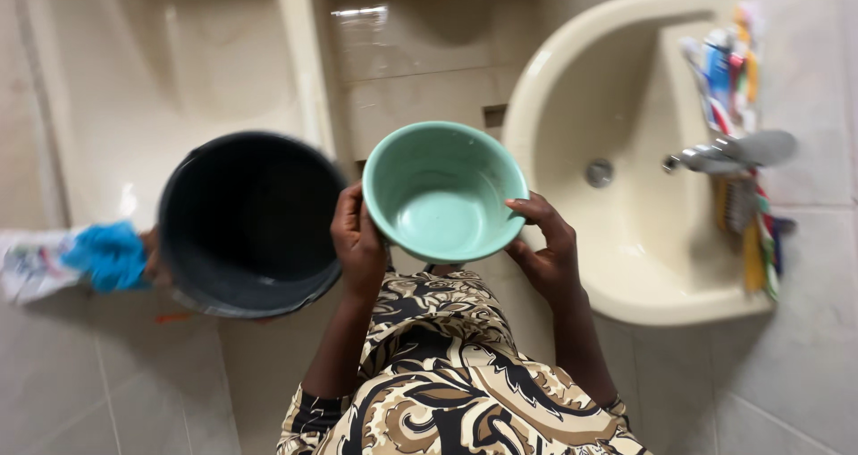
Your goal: The person holds a small bowl under a faucet in a sink, moves it between a bucket and the sink, and then picks up and handles various small items like toothbrushes and a comb near the sink.
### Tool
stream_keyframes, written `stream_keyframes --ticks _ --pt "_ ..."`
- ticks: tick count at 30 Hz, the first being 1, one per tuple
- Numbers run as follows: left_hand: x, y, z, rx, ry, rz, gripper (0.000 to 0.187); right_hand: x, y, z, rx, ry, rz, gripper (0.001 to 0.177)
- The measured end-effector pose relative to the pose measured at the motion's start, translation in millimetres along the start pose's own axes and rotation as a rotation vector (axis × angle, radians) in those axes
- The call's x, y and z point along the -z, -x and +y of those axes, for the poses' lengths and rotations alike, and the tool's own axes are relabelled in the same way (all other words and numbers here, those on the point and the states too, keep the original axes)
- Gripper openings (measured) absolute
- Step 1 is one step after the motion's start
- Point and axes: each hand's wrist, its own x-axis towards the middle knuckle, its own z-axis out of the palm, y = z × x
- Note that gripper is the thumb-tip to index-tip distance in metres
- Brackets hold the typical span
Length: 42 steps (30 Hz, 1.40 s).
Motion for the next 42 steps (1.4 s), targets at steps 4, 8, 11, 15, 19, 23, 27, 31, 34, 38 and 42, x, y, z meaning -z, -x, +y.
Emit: stream_keyframes --ticks 4,8,11,15,19,23,27,31,34,38,42 --pt "69 24 6 -0.029 0.058 0.171 0.025 -62 -14 -11 0.034 -0.16 -0.15 0.051" --pt "133 39 1 0.006 -0.073 0.331 0.027 -133 -24 -1 -0.104 -0.346 -0.32 0.052" --pt "172 48 -4 -0.035 -0.065 0.403 0.028 -179 -28 10 -0.263 -0.484 -0.419 0.048" --pt "206 52 -5 -0.019 -0.291 0.467 0.03 -225 -29 21 -0.57 -0.53 -0.499 0.043" --pt "218 47 -5 -0.045 -0.333 0.476 0.031 -251 -28 25 -0.755 -0.654 -0.529 0.044" --pt "225 44 -8 -0.038 -0.323 0.474 0.031 -257 -23 20 -0.87 -0.701 -0.553 0.047" --pt "239 36 -21 0.012 -0.265 0.476 0.034 -252 -24 16 -0.623 -0.639 -0.568 0.039" --pt "240 29 -36 0.137 -0.23 0.483 0.037 -264 -25 17 -0.529 -0.539 -0.55 0.039" --pt "233 28 -43 0.181 -0.339 0.473 0.034 -292 -29 17 -0.347 -0.037 -0.511 0.04" --pt "233 30 -55 0.053 -0.501 0.509 0.029 -315 -27 18 -0.244 0.171 -0.526 0.045" --pt "230 29 -70 -0.006 -0.53 0.561 0.028 -327 -21 12 -0.311 0.255 -0.536 0.047"
